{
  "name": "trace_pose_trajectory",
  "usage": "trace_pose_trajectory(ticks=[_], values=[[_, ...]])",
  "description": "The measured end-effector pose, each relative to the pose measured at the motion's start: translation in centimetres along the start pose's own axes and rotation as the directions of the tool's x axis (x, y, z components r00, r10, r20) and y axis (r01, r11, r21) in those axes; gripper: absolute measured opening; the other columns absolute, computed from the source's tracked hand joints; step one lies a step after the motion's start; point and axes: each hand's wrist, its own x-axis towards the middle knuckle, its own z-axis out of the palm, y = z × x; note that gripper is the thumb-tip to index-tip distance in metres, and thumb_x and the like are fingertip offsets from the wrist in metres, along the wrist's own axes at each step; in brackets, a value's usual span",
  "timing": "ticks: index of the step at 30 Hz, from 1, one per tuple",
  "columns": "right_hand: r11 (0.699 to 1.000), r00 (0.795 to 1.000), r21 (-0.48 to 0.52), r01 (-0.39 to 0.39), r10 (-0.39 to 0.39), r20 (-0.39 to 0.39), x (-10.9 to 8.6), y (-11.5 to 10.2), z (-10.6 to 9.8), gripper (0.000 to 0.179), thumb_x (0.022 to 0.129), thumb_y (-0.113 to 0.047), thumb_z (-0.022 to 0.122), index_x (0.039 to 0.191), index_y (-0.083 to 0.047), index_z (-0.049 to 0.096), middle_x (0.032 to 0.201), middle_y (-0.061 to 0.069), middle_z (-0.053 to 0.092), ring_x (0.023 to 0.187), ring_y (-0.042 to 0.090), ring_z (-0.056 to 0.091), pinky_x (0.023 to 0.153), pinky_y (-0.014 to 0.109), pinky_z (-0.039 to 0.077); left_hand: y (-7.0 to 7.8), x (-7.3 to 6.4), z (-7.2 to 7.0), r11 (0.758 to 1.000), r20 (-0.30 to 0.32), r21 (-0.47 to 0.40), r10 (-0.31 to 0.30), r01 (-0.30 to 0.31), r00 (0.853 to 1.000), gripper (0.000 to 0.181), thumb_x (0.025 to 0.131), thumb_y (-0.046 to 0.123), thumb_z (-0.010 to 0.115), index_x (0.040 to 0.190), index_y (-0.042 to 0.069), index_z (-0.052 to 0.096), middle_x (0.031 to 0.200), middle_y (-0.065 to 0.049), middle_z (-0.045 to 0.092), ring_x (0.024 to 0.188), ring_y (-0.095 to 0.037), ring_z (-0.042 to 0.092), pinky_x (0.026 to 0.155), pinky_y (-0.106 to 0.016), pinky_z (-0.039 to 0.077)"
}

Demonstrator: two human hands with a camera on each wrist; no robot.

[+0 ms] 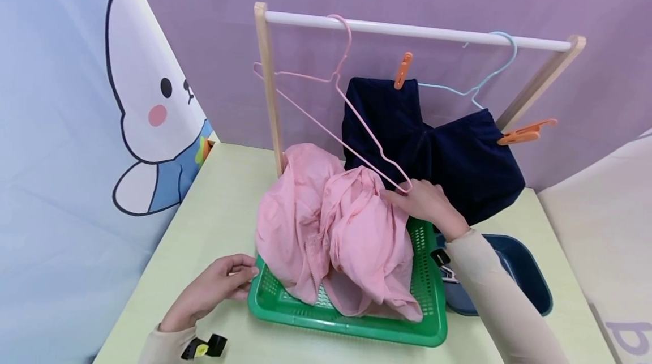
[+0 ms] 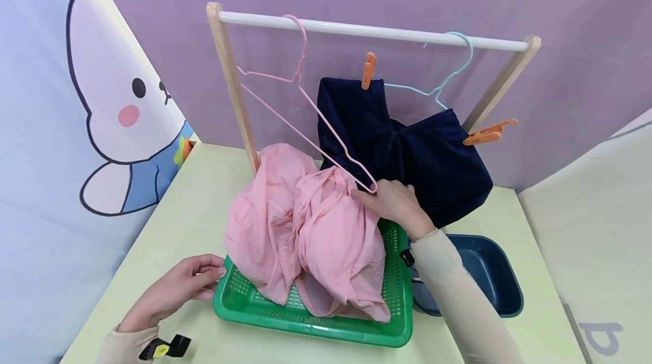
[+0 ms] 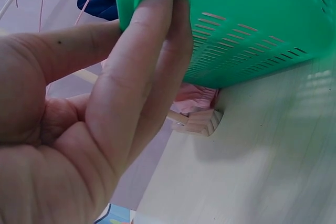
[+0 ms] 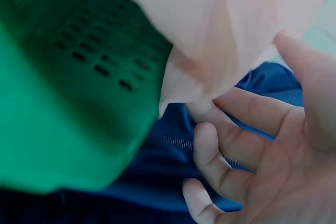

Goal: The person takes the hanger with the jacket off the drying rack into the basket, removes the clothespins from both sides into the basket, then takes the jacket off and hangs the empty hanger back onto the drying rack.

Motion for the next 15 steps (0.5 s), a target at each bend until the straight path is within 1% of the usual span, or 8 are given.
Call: trace_pose_trajectory(ticks=[2, 4, 6, 7, 8, 12, 13, 15], values=[[1.000, 1.000, 0.002, 0.008, -0.008, -0.009, 0.5, -0.5, 0.3, 0.044, 0.095, -0.056, 0.060, 0.088, -0.013, 0.067, 0.071, -0.001, 0.059, 0.083, 0.030, 0.062, 0.081, 0.060, 0.040, 0.0, 0.0, 0.0, 1.000, 0.001, -0.001, 0.003, -0.003, 1.000, 0.033, 0.104, 0.015, 0.056, 0.121, -0.014, 0.054, 0.098, -0.011, 0.066, 0.083, -0.021, 0.069, 0.071, -0.035, 0.060], [1.000, 1.000, 0.008, 0.013, -0.013, -0.026, 0.8, -0.9, 0.5, 0.035, 0.093, -0.050, 0.065, 0.087, -0.016, 0.071, 0.071, -0.002, 0.062, 0.087, 0.031, 0.064, 0.085, 0.066, 0.037, 0.1, 0.0, 0.0, 1.000, 0.004, -0.006, 0.006, -0.005, 1.000, 0.033, 0.104, 0.014, 0.056, 0.121, -0.014, 0.054, 0.097, -0.012, 0.066, 0.083, -0.021, 0.069, 0.071, -0.035, 0.060], [1.000, 0.999, 0.006, 0.012, -0.012, -0.039, 1.1, -1.2, 0.8, 0.027, 0.091, -0.043, 0.069, 0.077, -0.020, 0.072, 0.068, -0.004, 0.063, 0.085, 0.030, 0.064, 0.085, 0.065, 0.037, 0.0, 0.0, 0.0, 1.000, 0.008, -0.010, 0.008, -0.008, 1.000, 0.033, 0.104, 0.014, 0.056, 0.121, -0.014, 0.054, 0.097, -0.012, 0.066, 0.083, -0.021, 0.069, 0.071, -0.034, 0.060], [1.000, 0.999, 0.013, 0.010, -0.010, -0.043, 1.2, -1.2, 0.9, 0.027, 0.090, -0.039, 0.071, 0.071, -0.020, 0.071, 0.068, -0.003, 0.064, 0.085, 0.030, 0.064, 0.084, 0.065, 0.036, 0.0, 0.0, 0.0, 1.000, 0.008, -0.011, 0.008, -0.008, 1.000, 0.033, 0.104, 0.014, 0.056, 0.121, -0.014, 0.054, 0.097, -0.012, 0.066, 0.083, -0.021, 0.069, 0.071, -0.035, 0.060], [1.000, 0.999, 0.023, 0.008, -0.007, -0.045, 1.3, -1.3, 1.1, 0.024, 0.089, -0.035, 0.071, 0.070, -0.021, 0.072, 0.070, -0.003, 0.065, 0.085, 0.030, 0.064, 0.084, 0.064, 0.036, 0.0, 0.0, 0.0, 1.000, 0.009, -0.012, 0.008, -0.008, 1.000, 0.033, 0.104, 0.014, 0.056, 0.121, -0.014, 0.054, 0.097, -0.012, 0.066, 0.083, -0.021, 0.069, 0.071, -0.035, 0.060], [0.998, 0.996, 0.057, 0.031, -0.026, -0.082, 1.2, -1.4, 1.5, 0.010, 0.088, -0.023, 0.071, 0.080, -0.018, 0.075, 0.079, -0.002, 0.070, 0.088, 0.032, 0.065, 0.083, 0.063, 0.035, 0.0, 0.0, -0.1, 1.000, 0.005, -0.009, 0.007, -0.006, 1.000, 0.033, 0.104, 0.014, 0.056, 0.121, -0.014, 0.054, 0.097, -0.012, 0.066, 0.082, -0.021, 0.069, 0.070, -0.035, 0.060], [0.997, 0.995, 0.070, 0.044, -0.037, -0.096, 1.1, -1.4, 1.5, 0.009, 0.088, -0.021, 0.070, 0.081, -0.017, 0.075, 0.080, -0.002, 0.070, 0.088, 0.032, 0.065, 0.083, 0.063, 0.035, 0.0, 0.0, -0.1, 1.000, 0.004, -0.009, 0.007, -0.007, 1.000, 0.033, 0.104, 0.014, 0.056, 0.121, -0.014, 0.053, 0.097, -0.012, 0.066, 0.082, -0.021, 0.069, 0.070, -0.035, 0.060], [0.994, 0.988, 0.077, 0.077, -0.066, -0.138, 0.7, -1.5, 1.5, 0.009, 0.088, -0.018, 0.070, 0.080, -0.016, 0.073, 0.077, -0.002, 0.069, 0.086, 0.032, 0.064, 0.081, 0.062, 0.036, -0.1, 0.0, -0.1, 1.000, 0.005, -0.011, 0.006, -0.005, 1.000, 0.032, 0.104, 0.014, 0.056, 0.121, -0.013, 0.054, 0.096, -0.012, 0.067, 0.081, -0.021, 0.069, 0.070, -0.035, 0.060]])
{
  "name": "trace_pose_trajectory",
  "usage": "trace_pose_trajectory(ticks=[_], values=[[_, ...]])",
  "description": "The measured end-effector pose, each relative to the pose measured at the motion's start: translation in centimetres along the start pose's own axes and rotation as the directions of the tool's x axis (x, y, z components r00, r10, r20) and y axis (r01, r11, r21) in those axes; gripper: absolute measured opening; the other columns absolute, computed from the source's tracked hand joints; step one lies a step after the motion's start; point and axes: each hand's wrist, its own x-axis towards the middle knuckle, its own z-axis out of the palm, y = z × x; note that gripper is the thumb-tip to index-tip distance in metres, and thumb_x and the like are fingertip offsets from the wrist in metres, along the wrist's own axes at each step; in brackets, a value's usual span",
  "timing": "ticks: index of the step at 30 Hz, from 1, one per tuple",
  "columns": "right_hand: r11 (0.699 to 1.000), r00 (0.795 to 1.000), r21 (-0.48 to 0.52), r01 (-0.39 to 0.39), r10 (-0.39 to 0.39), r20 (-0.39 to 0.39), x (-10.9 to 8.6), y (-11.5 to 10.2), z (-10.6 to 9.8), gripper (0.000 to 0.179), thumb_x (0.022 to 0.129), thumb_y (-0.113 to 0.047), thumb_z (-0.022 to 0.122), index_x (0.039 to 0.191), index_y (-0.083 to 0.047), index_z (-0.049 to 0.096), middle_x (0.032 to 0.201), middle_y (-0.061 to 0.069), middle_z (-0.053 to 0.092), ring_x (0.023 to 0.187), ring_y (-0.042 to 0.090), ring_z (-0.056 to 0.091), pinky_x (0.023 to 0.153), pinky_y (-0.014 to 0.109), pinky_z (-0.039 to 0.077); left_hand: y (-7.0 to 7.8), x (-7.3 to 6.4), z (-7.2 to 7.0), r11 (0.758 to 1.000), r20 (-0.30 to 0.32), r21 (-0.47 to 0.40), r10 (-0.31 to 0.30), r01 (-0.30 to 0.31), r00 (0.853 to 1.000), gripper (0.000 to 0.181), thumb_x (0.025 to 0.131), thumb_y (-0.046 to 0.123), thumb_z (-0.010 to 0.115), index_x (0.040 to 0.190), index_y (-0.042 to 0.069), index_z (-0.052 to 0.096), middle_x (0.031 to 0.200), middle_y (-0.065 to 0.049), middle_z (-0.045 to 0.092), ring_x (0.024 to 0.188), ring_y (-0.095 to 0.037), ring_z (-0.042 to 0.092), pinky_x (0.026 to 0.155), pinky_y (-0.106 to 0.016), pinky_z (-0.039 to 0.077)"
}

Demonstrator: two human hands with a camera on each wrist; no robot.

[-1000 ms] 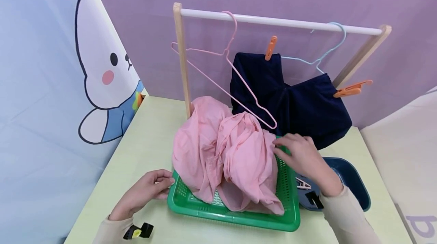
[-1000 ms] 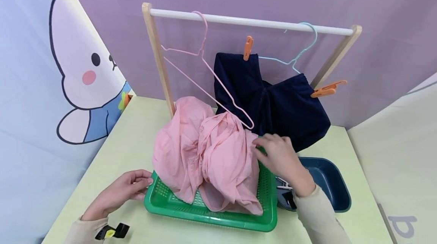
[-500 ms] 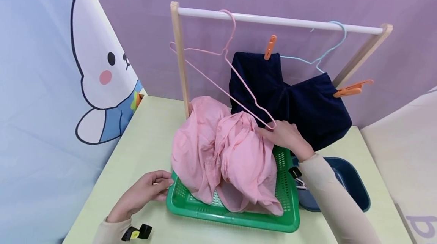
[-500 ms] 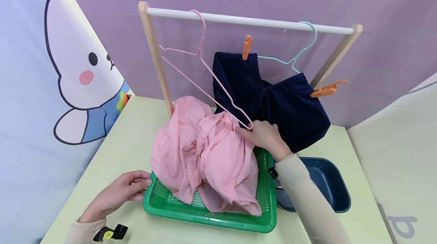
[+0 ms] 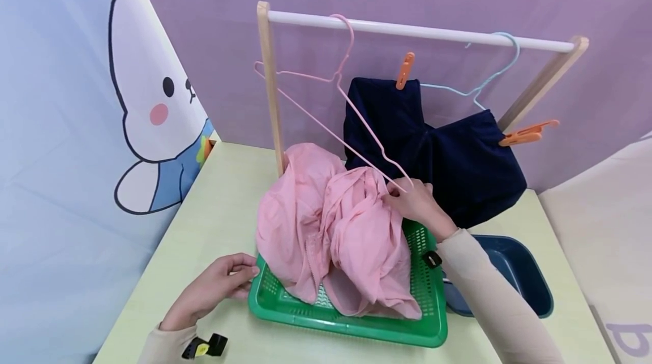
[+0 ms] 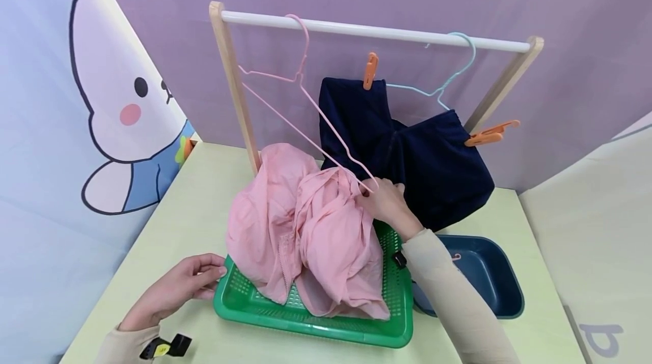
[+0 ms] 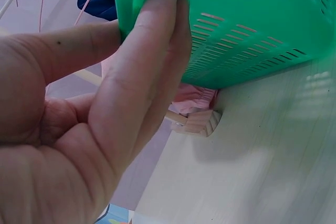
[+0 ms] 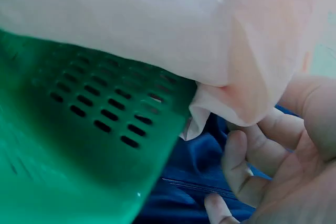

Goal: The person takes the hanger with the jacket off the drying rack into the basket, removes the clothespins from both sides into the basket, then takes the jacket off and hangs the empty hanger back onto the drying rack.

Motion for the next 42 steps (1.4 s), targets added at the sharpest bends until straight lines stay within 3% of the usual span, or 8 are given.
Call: trace_pose_trajectory(ticks=[7, 13, 18, 22, 29, 34, 38, 42], values=[[0.994, 0.990, 0.040, 0.100, -0.095, -0.099, -2.7, 0.0, -1.0, 0.018, 0.091, -0.017, 0.070, 0.074, -0.017, 0.067, 0.063, -0.006, 0.059, 0.074, 0.025, 0.059, 0.075, 0.056, 0.037, 0.0, 0.0, 0.1, 1.000, 0.011, -0.009, 0.007, -0.006, 1.000, 0.031, 0.104, 0.013, 0.056, 0.119, -0.013, 0.054, 0.095, -0.011, 0.068, 0.080, -0.018, 0.069, 0.070, -0.034, 0.060], [0.984, 0.969, 0.044, 0.173, -0.162, -0.184, -5.3, 0.1, -1.7, 0.006, 0.092, -0.012, 0.072, 0.092, -0.009, 0.076, 0.075, -0.002, 0.067, 0.076, 0.025, 0.055, 0.077, 0.050, 0.041, 0.0, -0.1, 0.1, 1.000, 0.006, -0.006, 0.005, -0.005, 1.000, 0.031, 0.104, 0.013, 0.055, 0.119, -0.014, 0.054, 0.096, -0.012, 0.068, 0.081, -0.019, 0.069, 0.071, -0.033, 0.060], [0.964, 0.946, 0.062, 0.258, -0.240, -0.217, -7.5, -0.6, -2.0, 0.005, 0.089, -0.007, 0.075, 0.093, -0.011, 0.077, 0.080, -0.006, 0.068, 0.076, 0.022, 0.055, 0.073, 0.041, 0.041, 0.2, -0.1, 0.2, 1.000, 0.006, -0.010, 0.002, -0.002, 1.000, 0.031, 0.105, 0.013, 0.054, 0.119, -0.014, 0.053, 0.096, -0.012, 0.068, 0.083, -0.019, 0.069, 0.072, -0.034, 0.060], [0.944, 0.934, 0.106, 0.311, -0.283, -0.219, -9.2, -1.7, -2.1, 0.012, 0.086, -0.004, 0.077, 0.092, -0.014, 0.075, 0.083, -0.012, 0.065, 0.078, 0.018, 0.053, 0.080, 0.045, 0.038, 0.2, -0.1, 0.2, 1.000, 0.007, -0.005, 0.005, -0.005, 1.000, 0.030, 0.105, 0.012, 0.054, 0.119, -0.015, 0.053, 0.096, -0.012, 0.068, 0.083, -0.019, 0.069, 0.071, -0.033, 0.060], [0.890, 0.877, 0.089, 0.447, -0.417, -0.238, -11.7, -4.3, -2.3, 0.019, 0.080, -0.007, 0.082, 0.088, -0.020, 0.072, 0.083, -0.020, 0.062, 0.081, 0.008, 0.052, 0.087, 0.049, 0.033, 0.3, 0.0, 0.1, 1.000, 0.008, -0.002, 0.008, -0.008, 1.000, 0.031, 0.105, 0.013, 0.053, 0.119, -0.015, 0.053, 0.096, -0.012, 0.067, 0.083, -0.018, 0.068, 0.071, -0.032, 0.060], [0.871, 0.856, 0.007, 0.492, -0.481, -0.191, -13.0, -5.9, -2.2, 0.016, 0.079, -0.014, 0.082, 0.085, -0.023, 0.070, 0.076, -0.024, 0.053, 0.082, 0.004, 0.048, 0.086, 0.052, 0.035, 0.2, 0.1, 0.1, 1.000, 0.002, -0.003, 0.004, -0.004, 1.000, 0.032, 0.105, 0.013, 0.053, 0.120, -0.015, 0.052, 0.097, -0.012, 0.067, 0.085, -0.020, 0.069, 0.072, -0.033, 0.060], [0.844, 0.833, -0.033, 0.536, -0.535, -0.141, -13.9, -6.6, -2.0, 0.017, 0.079, -0.015, 0.083, 0.084, -0.025, 0.070, 0.080, -0.023, 0.059, 0.084, 0.006, 0.052, 0.086, 0.050, 0.036, 0.0, 0.1, 0.1, 1.000, 0.002, -0.008, 0.000, 0.000, 1.000, 0.032, 0.106, 0.014, 0.053, 0.121, -0.015, 0.052, 0.097, -0.012, 0.068, 0.086, -0.021, 0.069, 0.073, -0.034, 0.060], [0.784, 0.778, 0.002, 0.620, -0.615, -0.132, -14.6, -7.3, -1.4, 0.013, 0.087, -0.021, 0.079, 0.084, -0.027, 0.069, 0.087, -0.021, 0.063, 0.086, 0.005, 0.054, 0.088, 0.045, 0.034, -0.2, 0.0, 0.1, 1.000, 0.006, -0.013, -0.005, 0.005, 1.000, 0.033, 0.105, 0.015, 0.054, 0.120, -0.015, 0.053, 0.099, -0.014, 0.068, 0.087, -0.023, 0.070, 0.075, -0.035, 0.060]])
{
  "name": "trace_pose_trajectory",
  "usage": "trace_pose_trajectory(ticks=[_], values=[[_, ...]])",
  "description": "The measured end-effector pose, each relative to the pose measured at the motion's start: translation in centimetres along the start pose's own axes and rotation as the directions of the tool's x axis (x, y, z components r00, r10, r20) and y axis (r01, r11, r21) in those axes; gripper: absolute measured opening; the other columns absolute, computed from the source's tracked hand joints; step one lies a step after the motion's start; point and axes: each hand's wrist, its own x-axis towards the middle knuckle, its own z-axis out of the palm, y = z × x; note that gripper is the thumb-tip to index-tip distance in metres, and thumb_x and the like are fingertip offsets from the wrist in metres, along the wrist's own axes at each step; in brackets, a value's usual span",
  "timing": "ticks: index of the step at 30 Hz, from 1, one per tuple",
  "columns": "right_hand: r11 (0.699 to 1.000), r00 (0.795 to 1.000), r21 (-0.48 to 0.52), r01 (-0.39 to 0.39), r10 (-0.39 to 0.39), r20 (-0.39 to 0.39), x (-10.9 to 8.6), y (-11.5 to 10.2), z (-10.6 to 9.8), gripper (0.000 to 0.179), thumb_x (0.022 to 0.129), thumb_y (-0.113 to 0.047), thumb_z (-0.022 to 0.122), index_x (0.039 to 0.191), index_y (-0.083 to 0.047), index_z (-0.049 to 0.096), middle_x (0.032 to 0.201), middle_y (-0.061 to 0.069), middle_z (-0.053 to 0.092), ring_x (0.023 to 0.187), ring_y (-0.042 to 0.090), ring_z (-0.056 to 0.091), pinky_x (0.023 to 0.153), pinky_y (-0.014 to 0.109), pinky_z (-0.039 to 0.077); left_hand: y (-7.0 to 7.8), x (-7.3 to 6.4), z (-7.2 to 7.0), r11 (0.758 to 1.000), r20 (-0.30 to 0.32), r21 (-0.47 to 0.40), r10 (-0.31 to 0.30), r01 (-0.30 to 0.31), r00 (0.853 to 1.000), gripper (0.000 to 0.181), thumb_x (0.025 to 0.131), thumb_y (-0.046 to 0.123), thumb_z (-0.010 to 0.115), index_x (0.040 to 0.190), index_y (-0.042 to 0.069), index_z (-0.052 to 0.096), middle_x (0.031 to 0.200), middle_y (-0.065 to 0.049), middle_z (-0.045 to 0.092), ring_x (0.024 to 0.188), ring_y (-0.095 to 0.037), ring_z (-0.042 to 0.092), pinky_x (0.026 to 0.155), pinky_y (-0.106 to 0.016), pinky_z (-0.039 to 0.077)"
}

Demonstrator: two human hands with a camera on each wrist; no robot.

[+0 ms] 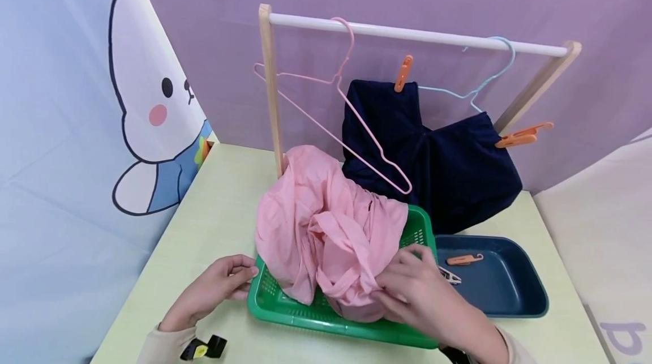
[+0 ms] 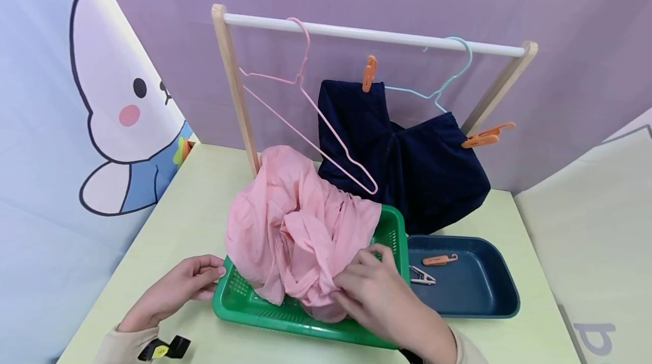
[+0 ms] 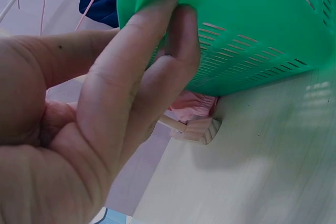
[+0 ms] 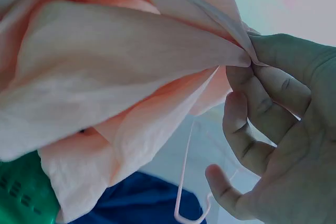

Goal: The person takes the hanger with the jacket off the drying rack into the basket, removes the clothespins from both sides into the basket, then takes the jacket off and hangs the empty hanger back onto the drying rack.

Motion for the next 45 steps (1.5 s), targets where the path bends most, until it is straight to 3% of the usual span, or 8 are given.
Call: trace_pose_trajectory(ticks=[8, 13, 19, 25, 30, 38, 42, 45], values=[[0.986, 0.990, -0.165, -0.015, 0.037, 0.135, 0.3, 0.0, 1.9, 0.015, 0.080, -0.022, 0.084, 0.082, -0.027, 0.070, 0.079, -0.020, 0.062, 0.079, 0.008, 0.048, 0.086, 0.046, 0.038, 0.2, 0.0, 0.1, 1.000, 0.002, -0.009, 0.003, -0.002, 1.000, 0.032, 0.106, 0.013, 0.053, 0.121, -0.015, 0.052, 0.098, -0.013, 0.068, 0.086, -0.023, 0.070, 0.074, -0.035, 0.060], [0.951, 0.952, -0.308, 0.035, 0.062, 0.299, 0.6, 0.6, 3.9, 0.010, 0.080, -0.029, 0.085, 0.083, -0.026, 0.076, 0.077, -0.015, 0.067, 0.072, 0.012, 0.046, 0.077, 0.044, 0.038, 0.1, 0.1, 0.0, 1.000, 0.014, -0.016, 0.007, -0.007, 1.000, 0.031, 0.106, 0.013, 0.052, 0.121, -0.015, 0.052, 0.098, -0.013, 0.069, 0.086, -0.022, 0.070, 0.074, -0.035, 0.060], [0.954, 0.909, -0.297, 0.049, 0.080, 0.408, 0.7, 0.9, 3.9, 0.007, 0.085, -0.032, 0.080, 0.087, -0.028, 0.076, 0.081, -0.016, 0.068, 0.072, 0.011, 0.046, 0.076, 0.042, 0.035, 0.1, 0.1, 0.0, 1.000, 0.029, -0.020, 0.014, -0.014, 0.999, 0.031, 0.106, 0.013, 0.052, 0.120, -0.014, 0.052, 0.099, -0.013, 0.069, 0.087, -0.021, 0.070, 0.075, -0.035, 0.060], [0.963, 0.953, -0.270, 0.024, 0.059, 0.297, 2.5, 1.8, 0.0, 0.015, 0.081, -0.026, 0.082, 0.094, -0.027, 0.074, 0.091, -0.015, 0.068, 0.084, 0.013, 0.055, 0.081, 0.047, 0.040, 0.1, 0.1, 0.0, 1.000, 0.034, -0.024, 0.015, -0.014, 0.999, 0.030, 0.106, 0.013, 0.053, 0.120, -0.014, 0.053, 0.099, -0.014, 0.069, 0.087, -0.022, 0.070, 0.075, -0.035, 0.060], [0.929, 0.984, -0.369, -0.010, 0.076, 0.164, 7.2, 3.5, -1.0, 0.023, 0.085, -0.020, 0.080, 0.107, -0.015, 0.075, 0.104, 0.000, 0.071, 0.098, 0.026, 0.061, 0.085, 0.047, 0.046, 0.0, 0.1, -0.1, 0.999, 0.034, -0.034, 0.018, -0.016, 0.999, 0.029, 0.106, 0.012, 0.052, 0.119, -0.014, 0.053, 0.098, -0.013, 0.069, 0.087, -0.022, 0.070, 0.074, -0.035, 0.060], [0.872, 0.955, -0.481, -0.086, 0.210, 0.210, 15.0, 6.1, 2.5, 0.019, 0.091, -0.025, 0.075, 0.098, -0.008, 0.072, 0.088, 0.008, 0.068, 0.079, 0.027, 0.063, 0.068, 0.038, 0.057, -0.1, 0.0, -0.2, 0.999, 0.031, -0.038, 0.029, -0.027, 0.999, 0.029, 0.105, 0.012, 0.053, 0.118, -0.014, 0.053, 0.097, -0.014, 0.069, 0.085, -0.022, 0.070, 0.074, -0.034, 0.060], [0.827, 0.926, -0.536, -0.171, 0.321, 0.200, 17.0, 6.9, 4.4, 0.022, 0.093, -0.028, 0.071, 0.091, -0.007, 0.067, 0.081, 0.009, 0.066, 0.076, 0.030, 0.062, 0.059, 0.042, 0.057, -0.1, 0.0, -0.3, 0.999, 0.032, -0.023, 0.033, -0.032, 0.999, 0.029, 0.105, 0.012, 0.052, 0.117, -0.014, 0.054, 0.098, -0.014, 0.069, 0.086, -0.024, 0.070, 0.074, -0.035, 0.060], [0.811, 0.927, -0.564, -0.159, 0.319, 0.197, 17.7, 7.6, 5.6, 0.011, 0.094, -0.019, 0.068, 0.093, -0.008, 0.067, 0.083, 0.011, 0.066, 0.079, 0.031, 0.063, 0.059, 0.046, 0.057, -0.2, 0.0, -0.3, 0.999, 0.035, -0.015, 0.038, -0.037, 0.999, 0.029, 0.105, 0.012, 0.052, 0.118, -0.015, 0.054, 0.098, -0.015, 0.069, 0.087, -0.024, 0.071, 0.075, -0.035, 0.060]])
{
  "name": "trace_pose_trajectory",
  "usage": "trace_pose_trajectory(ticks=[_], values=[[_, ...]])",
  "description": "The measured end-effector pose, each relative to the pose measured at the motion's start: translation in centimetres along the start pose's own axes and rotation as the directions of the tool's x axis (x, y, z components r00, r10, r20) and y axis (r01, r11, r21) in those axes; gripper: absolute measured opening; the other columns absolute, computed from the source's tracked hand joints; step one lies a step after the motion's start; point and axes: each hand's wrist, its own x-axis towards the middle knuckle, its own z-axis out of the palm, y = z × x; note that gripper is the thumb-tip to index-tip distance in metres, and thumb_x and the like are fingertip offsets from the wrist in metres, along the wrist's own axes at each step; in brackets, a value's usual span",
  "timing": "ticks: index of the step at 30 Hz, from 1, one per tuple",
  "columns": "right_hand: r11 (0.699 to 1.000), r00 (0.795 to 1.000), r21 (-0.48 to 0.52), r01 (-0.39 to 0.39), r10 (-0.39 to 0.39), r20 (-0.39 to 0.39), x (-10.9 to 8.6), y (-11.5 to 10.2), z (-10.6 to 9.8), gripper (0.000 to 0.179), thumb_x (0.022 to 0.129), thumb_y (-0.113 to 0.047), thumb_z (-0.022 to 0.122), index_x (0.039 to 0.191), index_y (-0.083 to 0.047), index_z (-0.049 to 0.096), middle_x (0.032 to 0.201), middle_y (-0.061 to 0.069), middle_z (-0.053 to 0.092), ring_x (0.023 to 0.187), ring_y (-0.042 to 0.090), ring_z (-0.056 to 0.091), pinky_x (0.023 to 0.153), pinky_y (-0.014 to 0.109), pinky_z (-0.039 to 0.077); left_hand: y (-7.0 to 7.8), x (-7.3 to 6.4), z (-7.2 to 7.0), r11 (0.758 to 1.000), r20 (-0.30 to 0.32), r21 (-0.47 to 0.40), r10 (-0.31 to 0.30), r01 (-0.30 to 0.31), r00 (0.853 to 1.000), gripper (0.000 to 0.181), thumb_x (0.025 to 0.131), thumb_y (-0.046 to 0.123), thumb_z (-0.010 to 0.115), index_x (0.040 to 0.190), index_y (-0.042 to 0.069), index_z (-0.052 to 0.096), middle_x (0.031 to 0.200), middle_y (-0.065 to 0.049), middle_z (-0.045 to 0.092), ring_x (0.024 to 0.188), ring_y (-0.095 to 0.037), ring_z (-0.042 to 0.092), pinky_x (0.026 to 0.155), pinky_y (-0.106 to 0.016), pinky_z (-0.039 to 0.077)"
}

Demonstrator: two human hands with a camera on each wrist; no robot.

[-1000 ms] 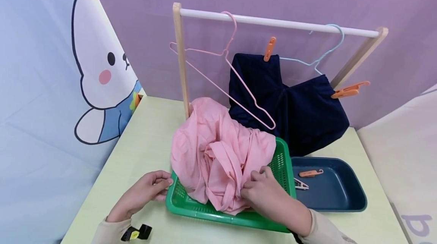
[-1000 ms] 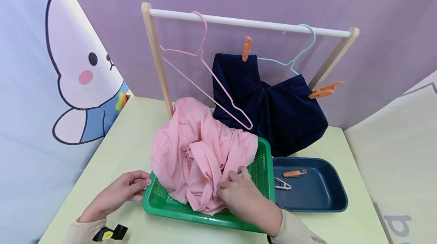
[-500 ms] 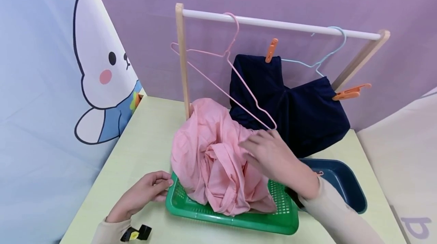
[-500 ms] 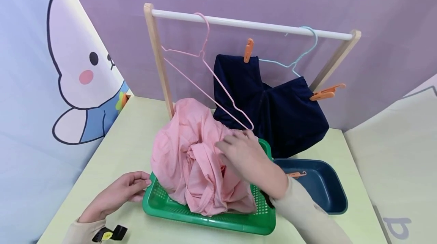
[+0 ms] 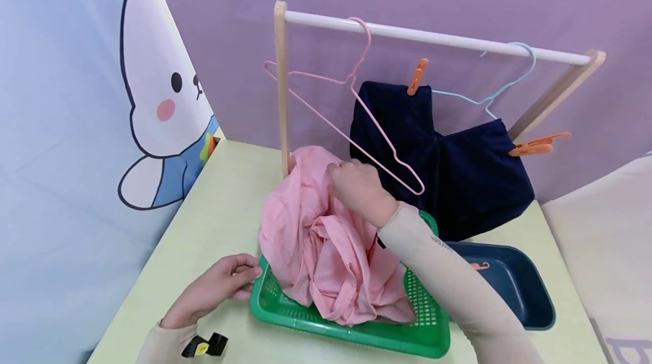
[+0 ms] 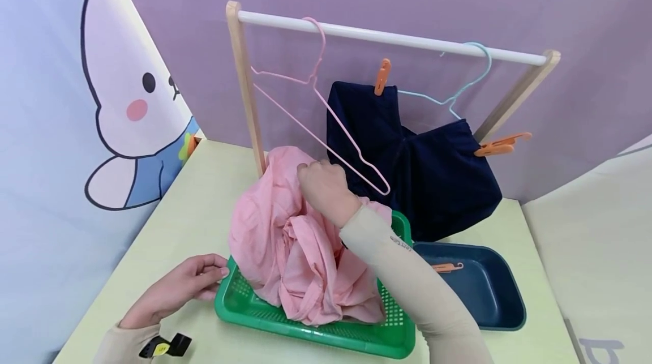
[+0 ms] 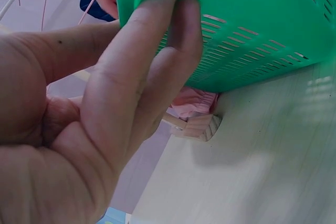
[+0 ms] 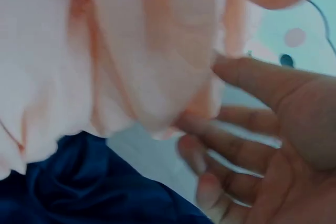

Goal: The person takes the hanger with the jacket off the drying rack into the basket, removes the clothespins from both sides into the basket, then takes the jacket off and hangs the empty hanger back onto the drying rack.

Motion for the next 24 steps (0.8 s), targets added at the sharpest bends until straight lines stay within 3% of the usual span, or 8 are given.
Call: trace_pose_trajectory(ticks=[2, 5, 9, 13, 18, 24], values=[[0.999, 0.999, -0.030, 0.031, -0.032, -0.035, 0.5, 0.1, 0.5, 0.004, 0.094, -0.009, 0.065, 0.093, -0.009, 0.069, 0.083, 0.011, 0.067, 0.079, 0.031, 0.064, 0.059, 0.046, 0.057, 0.0, 0.0, 0.0, 1.000, 0.001, 0.002, 0.004, -0.004, 1.000, 0.029, 0.105, 0.012, 0.052, 0.118, -0.015, 0.054, 0.098, -0.014, 0.068, 0.087, -0.023, 0.070, 0.075, -0.035, 0.060], [0.993, 0.991, -0.088, 0.081, -0.090, -0.100, 0.6, 0.3, 0.9, 0.015, 0.093, -0.001, 0.062, 0.092, -0.011, 0.073, 0.082, 0.009, 0.068, 0.078, 0.028, 0.064, 0.059, 0.043, 0.056, 0.0, 0.1, 0.0, 1.000, -0.001, -0.004, 0.002, -0.002, 1.000, 0.029, 0.105, 0.011, 0.052, 0.118, -0.015, 0.054, 0.098, -0.014, 0.068, 0.086, -0.023, 0.070, 0.075, -0.035, 0.060], [0.990, 0.975, -0.090, 0.106, -0.121, -0.187, -0.7, 0.4, 0.1, 0.015, 0.093, 0.000, 0.064, 0.093, -0.011, 0.075, 0.081, 0.007, 0.068, 0.074, 0.026, 0.061, 0.061, 0.037, 0.055, 0.0, 0.0, 0.0, 1.000, -0.008, -0.010, -0.001, 0.001, 1.000, 0.028, 0.105, 0.010, 0.052, 0.118, -0.015, 0.054, 0.098, -0.014, 0.068, 0.087, -0.023, 0.070, 0.075, -0.035, 0.060], [0.990, 0.957, -0.066, 0.125, -0.138, -0.255, -3.9, 0.2, -2.2, 0.010, 0.090, -0.001, 0.067, 0.091, -0.010, 0.072, 0.079, 0.006, 0.068, 0.073, 0.026, 0.058, 0.060, 0.034, 0.051, 0.1, 0.0, 0.1, 1.000, -0.008, -0.006, -0.001, 0.001, 1.000, 0.028, 0.105, 0.011, 0.052, 0.117, -0.014, 0.053, 0.097, -0.014, 0.067, 0.087, -0.022, 0.070, 0.075, -0.035, 0.060], [0.982, 0.931, -0.016, 0.188, -0.183, -0.316, -9.3, 0.0, -5.0, 0.013, 0.085, 0.002, 0.072, 0.086, -0.009, 0.065, 0.077, 0.004, 0.063, 0.074, 0.025, 0.054, 0.058, 0.032, 0.043, 0.1, 0.0, 0.1, 1.000, -0.010, 0.002, -0.005, 0.005, 1.000, 0.027, 0.105, 0.012, 0.053, 0.115, -0.013, 0.054, 0.096, -0.013, 0.067, 0.085, -0.021, 0.069, 0.075, -0.034, 0.060], [0.969, 0.934, 0.096, 0.228, -0.190, -0.301, -15.6, 0.8, -6.1, 0.022, 0.077, -0.001, 0.080, 0.095, -0.011, 0.072, 0.087, 0.000, 0.069, 0.079, 0.019, 0.057, 0.065, 0.030, 0.048, 0.1, 0.0, 0.1, 1.000, -0.011, 0.013, -0.006, 0.006, 1.000, 0.027, 0.105, 0.012, 0.052, 0.114, -0.014, 0.054, 0.100, -0.014, 0.066, 0.090, -0.023, 0.069, 0.076, -0.035, 0.060]])
